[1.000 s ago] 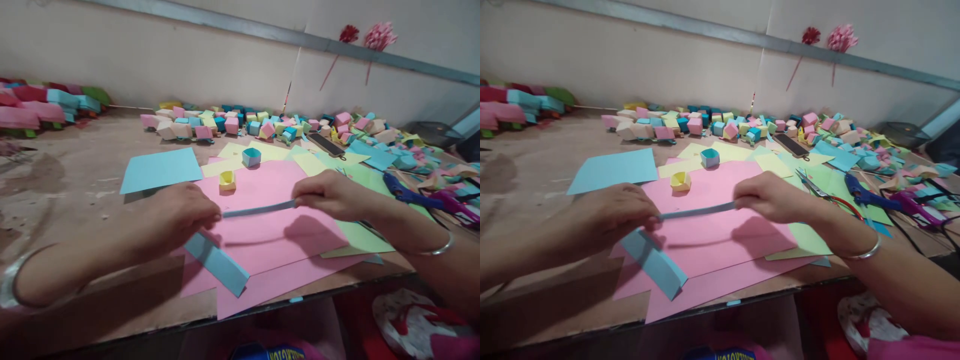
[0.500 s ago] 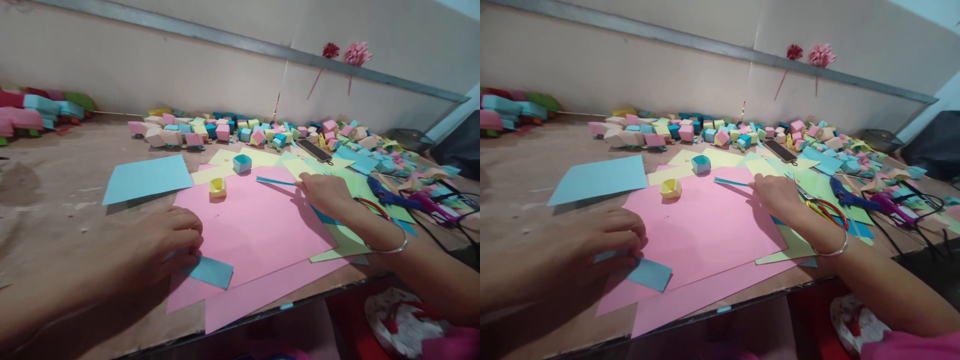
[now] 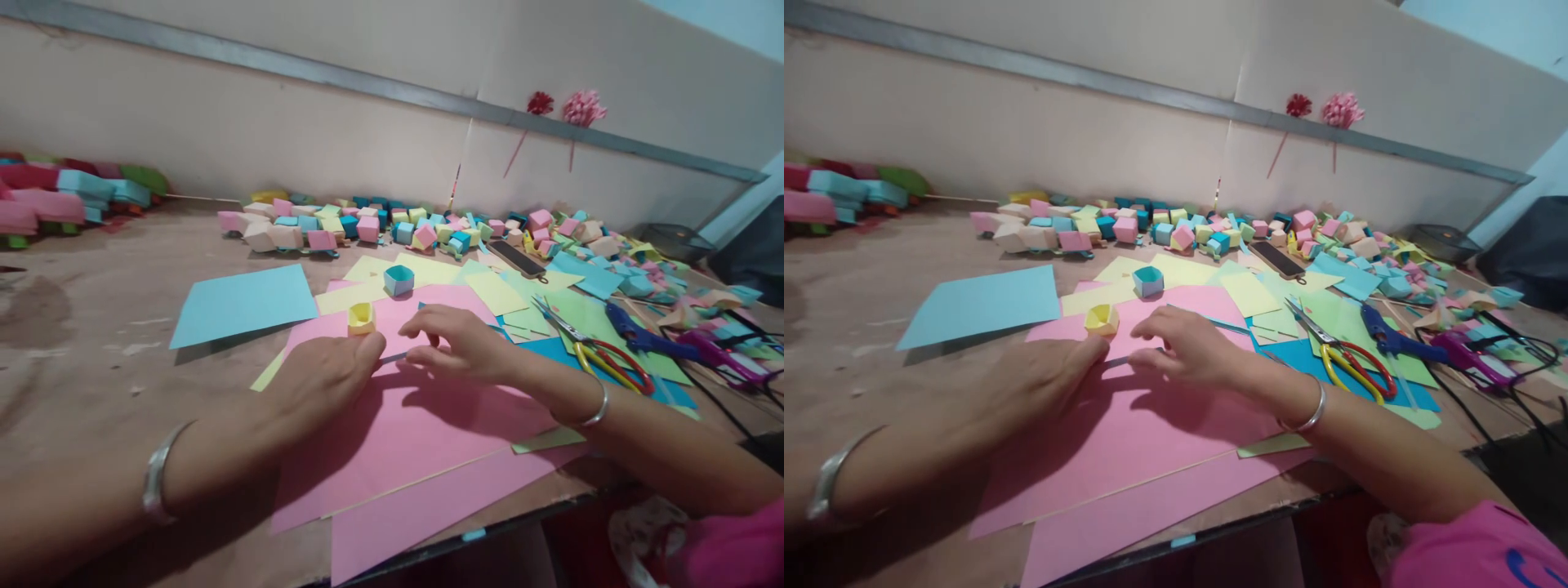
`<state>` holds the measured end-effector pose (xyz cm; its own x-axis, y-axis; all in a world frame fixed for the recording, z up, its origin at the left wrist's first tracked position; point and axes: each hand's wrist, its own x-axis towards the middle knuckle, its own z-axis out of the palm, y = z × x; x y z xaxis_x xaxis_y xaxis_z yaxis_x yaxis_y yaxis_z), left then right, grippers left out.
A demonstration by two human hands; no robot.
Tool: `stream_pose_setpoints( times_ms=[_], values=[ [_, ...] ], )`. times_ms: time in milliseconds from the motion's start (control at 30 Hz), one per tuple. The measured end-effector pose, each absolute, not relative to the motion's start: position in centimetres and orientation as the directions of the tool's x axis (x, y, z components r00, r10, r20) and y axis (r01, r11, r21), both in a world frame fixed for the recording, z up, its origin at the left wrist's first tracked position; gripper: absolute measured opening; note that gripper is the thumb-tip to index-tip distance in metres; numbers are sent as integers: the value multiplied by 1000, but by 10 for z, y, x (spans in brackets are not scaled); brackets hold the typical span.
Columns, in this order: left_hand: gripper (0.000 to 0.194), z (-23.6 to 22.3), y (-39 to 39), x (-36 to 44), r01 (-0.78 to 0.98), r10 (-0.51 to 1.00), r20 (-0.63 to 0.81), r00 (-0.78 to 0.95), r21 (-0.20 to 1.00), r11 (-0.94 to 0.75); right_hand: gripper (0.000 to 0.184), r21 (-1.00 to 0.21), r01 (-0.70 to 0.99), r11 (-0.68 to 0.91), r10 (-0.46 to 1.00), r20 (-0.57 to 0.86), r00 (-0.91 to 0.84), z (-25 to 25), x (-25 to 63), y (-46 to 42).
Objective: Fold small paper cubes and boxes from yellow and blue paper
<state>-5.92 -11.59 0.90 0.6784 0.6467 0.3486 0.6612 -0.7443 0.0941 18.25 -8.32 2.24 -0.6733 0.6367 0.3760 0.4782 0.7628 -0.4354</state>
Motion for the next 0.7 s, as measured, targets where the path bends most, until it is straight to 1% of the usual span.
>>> stream_pose_setpoints(
  times_ms=[33,67,133,167,267,333,400,467,567,633,700],
  values=[
    [15,8,-113,-54,692,664,365,653,68,-718,14,-474,446,759,639,408,-653,16,180,-85],
    [11,8,-111,-50,704,679,361,639,78,-705,11,-507,425,749,649,436,-623,9,178,-86],
    [2,10,-109,-47,725,713,335,616,115,-679,11,-556,418,719,684,461,-565,-2,178,-86],
    [5,12,-108,-47,728,717,327,615,113,-676,11,-563,421,711,694,468,-546,-6,178,-86],
    [16,14,-109,-51,689,657,374,654,65,-722,11,-537,429,726,684,503,-528,-15,181,-87],
    [18,12,-109,-54,639,601,412,685,58,-767,10,-498,433,751,659,534,-530,-17,183,-88],
    [17,9,-110,-56,615,581,414,701,62,-786,14,-473,444,761,648,530,-547,-16,184,-91],
    [16,6,-111,-56,614,589,390,708,72,-786,23,-472,458,753,656,491,-573,-14,184,-93],
    [19,7,-114,-54,647,640,380,668,128,-751,32,-483,464,743,665,454,-593,-12,184,-95],
    [23,9,-115,-52,663,663,403,631,165,-731,34,-473,465,748,659,455,-599,-12,185,-95],
    [24,10,-116,-52,655,665,407,626,187,-732,32,-455,458,764,643,469,-606,-12,186,-95]
  ],
)
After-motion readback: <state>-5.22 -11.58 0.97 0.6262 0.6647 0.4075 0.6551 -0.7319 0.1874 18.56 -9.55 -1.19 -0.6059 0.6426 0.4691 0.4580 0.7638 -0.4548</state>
